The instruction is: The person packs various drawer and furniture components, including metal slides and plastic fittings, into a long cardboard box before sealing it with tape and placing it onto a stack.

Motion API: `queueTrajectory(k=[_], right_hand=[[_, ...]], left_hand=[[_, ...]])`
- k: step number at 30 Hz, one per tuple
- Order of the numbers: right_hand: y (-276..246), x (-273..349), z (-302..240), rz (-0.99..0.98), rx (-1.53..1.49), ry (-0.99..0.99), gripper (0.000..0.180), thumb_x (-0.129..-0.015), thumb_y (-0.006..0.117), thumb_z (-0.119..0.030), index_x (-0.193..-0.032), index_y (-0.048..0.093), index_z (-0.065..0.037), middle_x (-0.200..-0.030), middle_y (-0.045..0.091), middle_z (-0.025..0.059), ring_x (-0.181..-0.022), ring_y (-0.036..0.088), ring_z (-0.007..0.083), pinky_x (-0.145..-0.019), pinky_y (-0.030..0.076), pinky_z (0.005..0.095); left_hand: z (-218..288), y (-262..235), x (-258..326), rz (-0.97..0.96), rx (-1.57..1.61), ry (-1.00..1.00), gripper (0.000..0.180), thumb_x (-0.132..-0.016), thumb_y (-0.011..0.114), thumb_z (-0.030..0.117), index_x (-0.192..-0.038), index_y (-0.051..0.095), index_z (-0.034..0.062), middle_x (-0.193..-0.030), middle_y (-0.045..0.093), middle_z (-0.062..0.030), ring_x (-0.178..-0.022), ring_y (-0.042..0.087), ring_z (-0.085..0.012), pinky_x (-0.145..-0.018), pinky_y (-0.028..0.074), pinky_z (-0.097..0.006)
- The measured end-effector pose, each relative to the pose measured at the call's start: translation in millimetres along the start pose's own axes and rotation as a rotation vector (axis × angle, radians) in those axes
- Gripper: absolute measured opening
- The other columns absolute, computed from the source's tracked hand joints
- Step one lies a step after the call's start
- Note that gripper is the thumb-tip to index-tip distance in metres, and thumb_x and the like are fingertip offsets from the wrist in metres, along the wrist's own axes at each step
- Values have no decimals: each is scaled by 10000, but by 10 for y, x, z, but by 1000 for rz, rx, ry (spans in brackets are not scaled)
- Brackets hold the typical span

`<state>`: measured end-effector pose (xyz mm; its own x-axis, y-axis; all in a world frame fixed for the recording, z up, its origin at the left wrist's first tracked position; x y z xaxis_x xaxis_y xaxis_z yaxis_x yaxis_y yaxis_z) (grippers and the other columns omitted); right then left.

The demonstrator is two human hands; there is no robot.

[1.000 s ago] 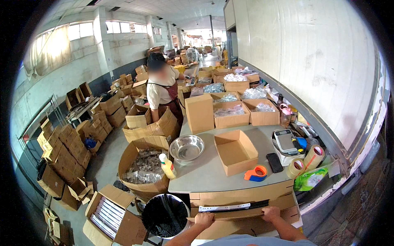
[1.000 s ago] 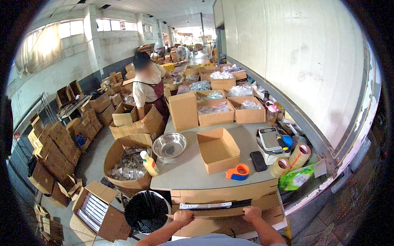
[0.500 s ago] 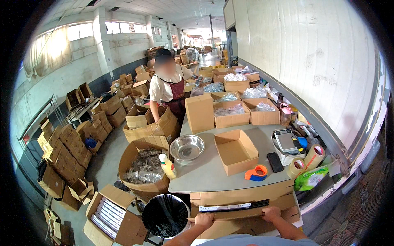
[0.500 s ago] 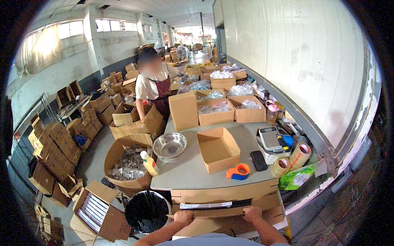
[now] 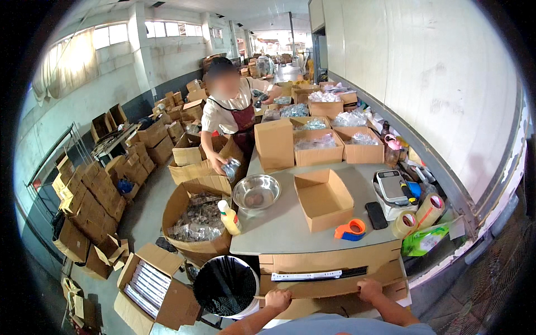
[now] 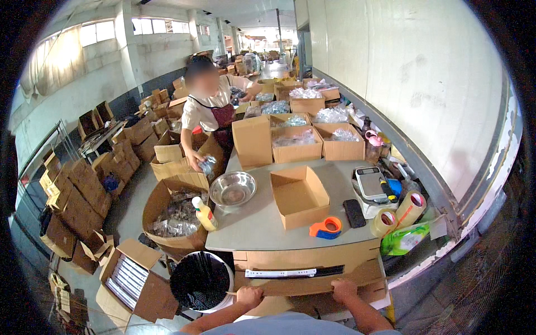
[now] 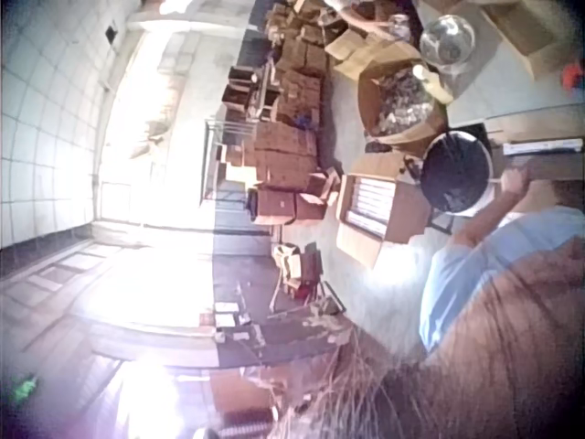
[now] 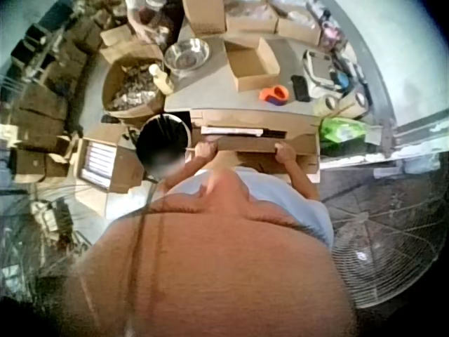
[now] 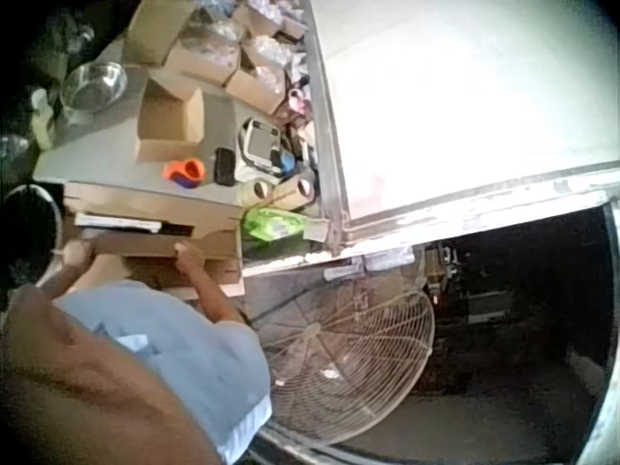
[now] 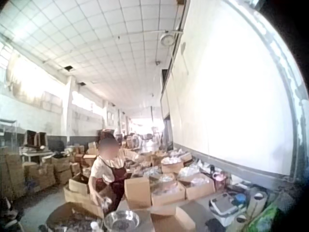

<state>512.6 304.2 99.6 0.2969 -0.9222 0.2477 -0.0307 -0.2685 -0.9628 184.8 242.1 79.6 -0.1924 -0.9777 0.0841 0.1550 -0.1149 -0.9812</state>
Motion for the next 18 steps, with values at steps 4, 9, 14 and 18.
queueTrajectory(k=[4,9,14,18], right_hand=[[211,-88,123,-18,35,5,168,-653,685,-226,-807,646,-174,-867,641,97,-849,618,312,-711,497,452],[514,-95,96,-301,178,-111,220,-658,677,-240,-869,659,-180,-940,657,127,-886,622,311,-737,502,429],[495,-190,225,-286,55,-75,294,-683,675,-283,-948,655,-156,-969,661,121,-913,622,311,-780,495,417],[121,-451,117,-318,-9,-90,461,-678,716,-419,-1011,642,-108,-969,667,102,-902,625,314,-774,486,425]], left_hand=[[46,-39,29,-115,-9,-35,168,-785,565,293,-814,635,143,-779,669,-95,-746,661,-267,-625,523,-416],[0,168,53,-304,60,-103,207,-777,586,335,-858,639,152,-869,670,-103,-809,658,-268,-662,524,-419],[-15,36,-44,-343,121,-74,204,-761,600,335,-880,638,173,-875,672,-94,-833,655,-276,-683,516,-446],[-137,-172,-293,-237,145,-72,208,-730,640,285,-883,626,144,-848,666,-109,-814,654,-285,-673,519,-437]])
Point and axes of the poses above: each hand's wrist, its own x-axis away from the middle knuckle, its own y-axis out of the palm, z = x × y, the point moved 7 cm from there along -x, towards the middle knuckle
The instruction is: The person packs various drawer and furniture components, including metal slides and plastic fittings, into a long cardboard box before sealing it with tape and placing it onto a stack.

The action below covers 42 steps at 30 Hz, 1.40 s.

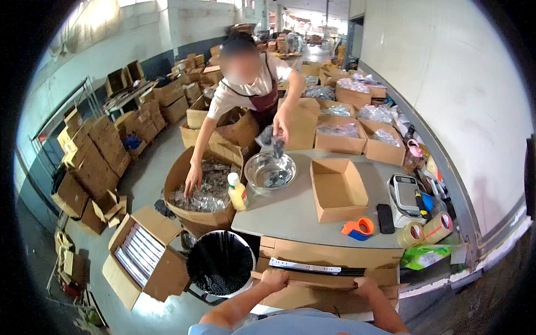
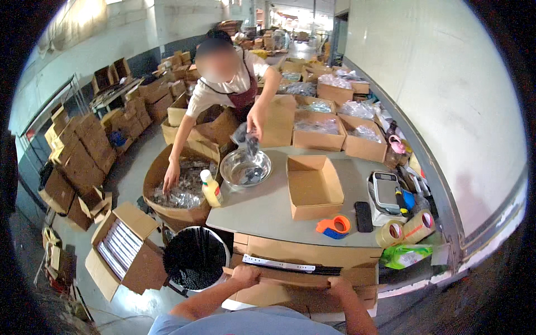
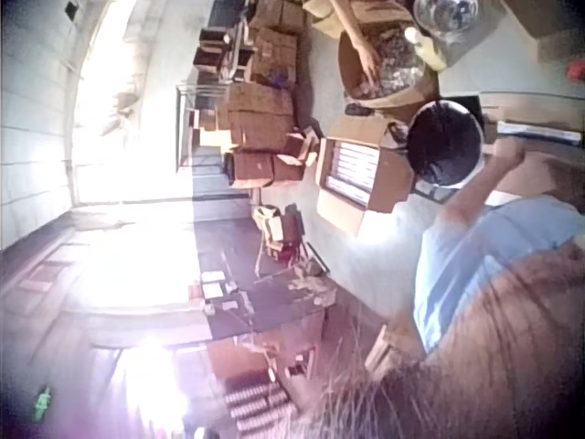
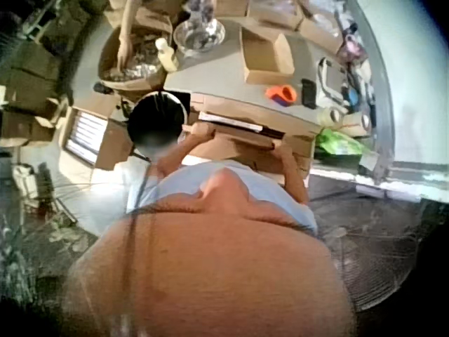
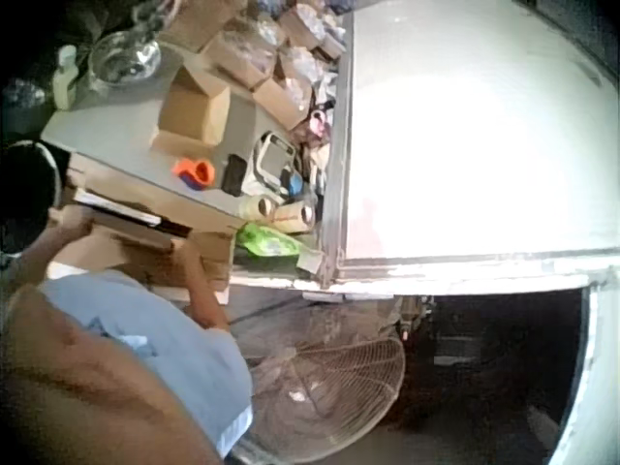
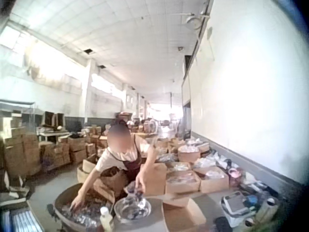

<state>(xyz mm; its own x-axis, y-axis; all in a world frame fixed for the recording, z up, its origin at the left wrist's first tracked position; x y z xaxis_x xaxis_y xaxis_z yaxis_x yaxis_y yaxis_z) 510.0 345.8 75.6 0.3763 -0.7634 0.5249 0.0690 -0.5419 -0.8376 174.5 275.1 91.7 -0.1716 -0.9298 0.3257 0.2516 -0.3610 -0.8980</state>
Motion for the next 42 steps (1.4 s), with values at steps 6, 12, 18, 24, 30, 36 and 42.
queueTrajectory(k=[6,12,18,24,30,36,42], right_hand=[[-681,-358,-714,-53,-521,-252,473,-750,752,-299,-1058,586,18,-902,652,124,-834,627,200,-749,497,293],[-1490,-1052,-1743,117,-443,-502,457,-762,736,-320,-1065,598,-7,-982,638,129,-873,617,220,-796,493,330],[-2105,-2166,-2487,316,-379,-535,378,-759,711,-268,-1056,601,-59,-1042,574,139,-972,560,275,-850,462,383],[-2741,-3105,-2934,704,-304,-591,399,-704,735,-180,-1056,586,-67,-1177,495,150,-1088,486,321,-934,403,417],[-2974,-3601,-3439,671,7,-533,712,-656,771,-237,-1304,477,-231,-1448,293,159,-1272,345,410,-1039,311,508],[-2775,-3883,-3563,222,404,-206,830,-591,812,-305,-1319,421,-386,-1530,121,68,-1284,337,438,-1000,232,680],[-2833,-4019,-3580,192,482,-320,703,-603,783,-299,-1239,486,-319,-1385,329,125,-1122,514,404,-890,426,600]], left_hand=[[-53,-40,-159,78,75,18,203,-728,643,265,-882,628,134,-852,662,-103,-796,655,-283,-660,523,-430],[-17,-108,-63,229,29,97,140,-776,566,225,-837,628,117,-852,650,-82,-837,638,-246,-681,513,-391],[-36,-4,-19,376,40,135,118,-796,514,205,-837,589,123,-796,605,-35,-801,611,-214,-719,487,-343],[-62,-56,-111,315,129,173,164,-799,509,225,-873,579,96,-841,618,-59,-828,615,-239,-739,494,-372],[-38,-14,-128,8,192,142,249,-810,548,273,-971,594,87,-931,639,-105,-913,621,-293,-793,502,-398],[-379,-953,-564,314,444,155,357,-774,653,247,-1066,562,63,-1079,588,-124,-963,587,-322,-841,484,-423],[-1455,-2273,-1568,1015,326,-178,281,-747,630,92,-1019,565,66,-1173,504,-152,-1087,473,-365,-884,455,-426]])
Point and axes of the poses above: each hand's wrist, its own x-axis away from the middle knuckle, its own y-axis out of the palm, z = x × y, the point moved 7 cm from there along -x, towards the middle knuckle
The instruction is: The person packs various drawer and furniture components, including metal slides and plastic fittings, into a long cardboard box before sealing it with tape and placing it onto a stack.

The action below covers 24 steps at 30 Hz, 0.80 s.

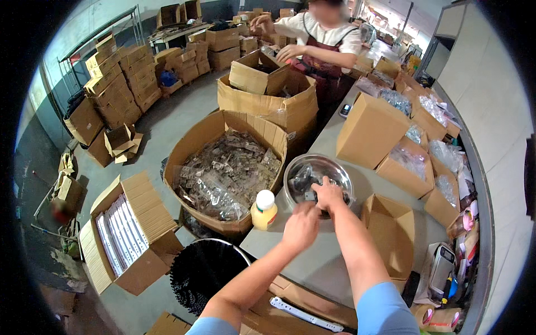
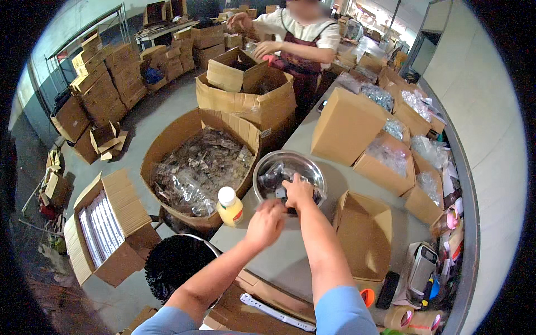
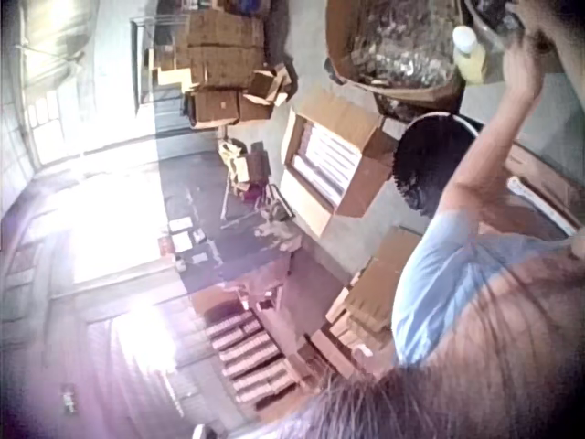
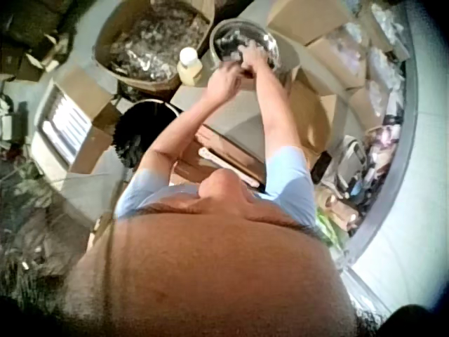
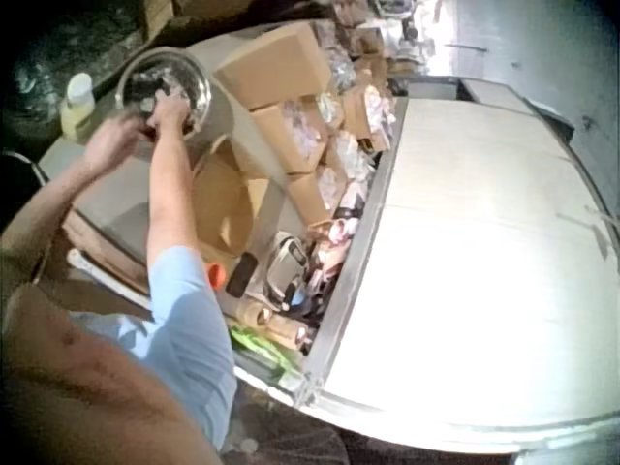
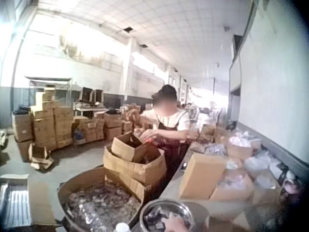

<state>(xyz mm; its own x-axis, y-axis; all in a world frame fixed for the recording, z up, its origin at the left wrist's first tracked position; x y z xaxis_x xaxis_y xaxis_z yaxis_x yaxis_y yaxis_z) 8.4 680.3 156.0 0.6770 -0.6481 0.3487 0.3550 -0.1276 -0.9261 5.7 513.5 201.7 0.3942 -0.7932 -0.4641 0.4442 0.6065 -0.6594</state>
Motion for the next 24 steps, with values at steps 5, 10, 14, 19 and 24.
queueTrajectory(k=[5,10,14,19,24], right_hand=[[52,-85,205,105,-8,-32,728,-595,805,-291,-1242,474,-317,-1260,409,147,-997,601,360,-799,516,432],[-415,170,468,315,-344,-32,603,-580,763,-268,-1146,558,-252,-1181,473,154,-1026,572,366,-853,484,457],[-490,246,1029,437,-773,-41,529,-571,711,-205,-1071,583,-90,-1109,548,160,-972,579,328,-849,471,378],[-415,918,1189,339,-1546,-34,537,-672,679,-74,-1176,498,-25,-1061,581,78,-942,572,198,-825,463,321],[-198,2483,1422,422,-2006,-100,597,-668,667,-48,-1233,471,-37,-1083,553,47,-989,537,158,-863,428,305]], left_hand=[[-713,596,-815,-32,-323,-227,295,-769,547,58,-1064,564,53,-1339,356,-269,-1188,374,-447,-983,360,-480],[-871,952,-970,-230,-292,-298,464,-792,560,135,-1246,465,128,-1322,385,-288,-1141,417,-446,-951,377,-454],[-906,1135,-926,-434,-381,-319,450,-857,502,131,-1289,432,231,-1180,476,-203,-1065,491,-409,-908,429,-440],[-801,1096,-803,-427,-174,-379,330,-864,486,127,-1185,473,204,-1117,478,-211,-977,571,-388,-817,496,-439],[165,484,-512,-173,209,-165,376,-777,606,44,-1126,494,128,-1051,508,-215,-932,548,-409,-810,450,-459]])
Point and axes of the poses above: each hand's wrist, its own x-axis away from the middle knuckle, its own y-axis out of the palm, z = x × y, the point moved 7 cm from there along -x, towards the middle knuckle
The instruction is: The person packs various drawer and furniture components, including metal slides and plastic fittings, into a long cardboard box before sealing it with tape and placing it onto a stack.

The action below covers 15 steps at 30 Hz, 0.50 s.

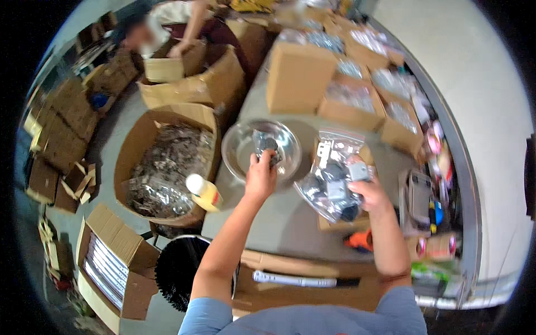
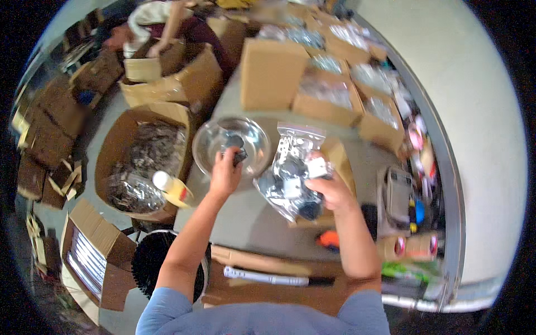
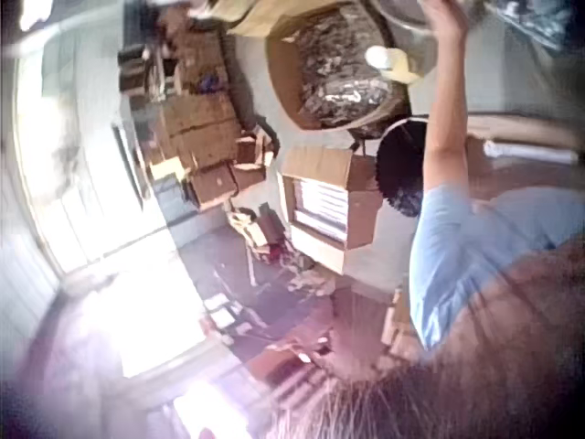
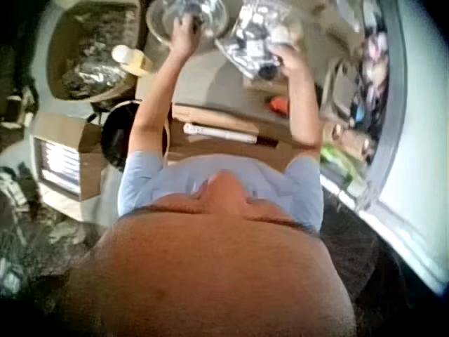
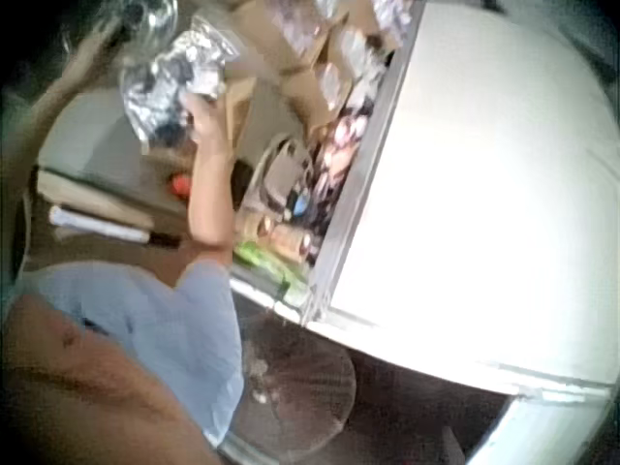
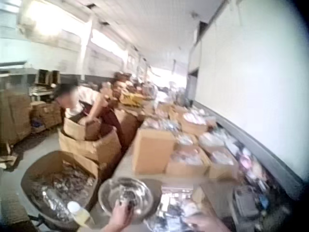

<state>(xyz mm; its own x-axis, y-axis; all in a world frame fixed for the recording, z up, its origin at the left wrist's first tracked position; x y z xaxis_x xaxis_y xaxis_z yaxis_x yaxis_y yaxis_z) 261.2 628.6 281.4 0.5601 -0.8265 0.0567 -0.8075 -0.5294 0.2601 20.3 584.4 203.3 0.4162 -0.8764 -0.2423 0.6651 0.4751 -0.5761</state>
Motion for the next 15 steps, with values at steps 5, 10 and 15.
queueTrajectory(k=[5,10,15], right_hand=[[-738,1712,447,-184,104,228,611,-607,741,-152,-1164,514,-50,-1094,525,16,-1048,487,133,-892,383,294],[-515,2648,955,-500,685,307,544,-597,741,-140,-1101,540,-105,-1072,534,63,-994,536,224,-868,432,358],[97,2991,1282,-704,1184,278,501,-593,717,-201,-1060,546,-144,-1127,530,99,-945,579,323,-787,487,412]], left_hand=[[563,-251,1478,-189,312,312,328,-758,675,-3,-1035,506,51,-1008,549,-176,-925,537,-361,-776,464,-403],[172,22,2954,-401,373,4,380,-739,689,5,-1057,485,48,-1009,539,-160,-950,532,-316,-843,427,-382],[405,-17,3633,-423,324,-56,351,-770,670,32,-1068,484,45,-975,549,-157,-881,554,-319,-766,455,-361]])
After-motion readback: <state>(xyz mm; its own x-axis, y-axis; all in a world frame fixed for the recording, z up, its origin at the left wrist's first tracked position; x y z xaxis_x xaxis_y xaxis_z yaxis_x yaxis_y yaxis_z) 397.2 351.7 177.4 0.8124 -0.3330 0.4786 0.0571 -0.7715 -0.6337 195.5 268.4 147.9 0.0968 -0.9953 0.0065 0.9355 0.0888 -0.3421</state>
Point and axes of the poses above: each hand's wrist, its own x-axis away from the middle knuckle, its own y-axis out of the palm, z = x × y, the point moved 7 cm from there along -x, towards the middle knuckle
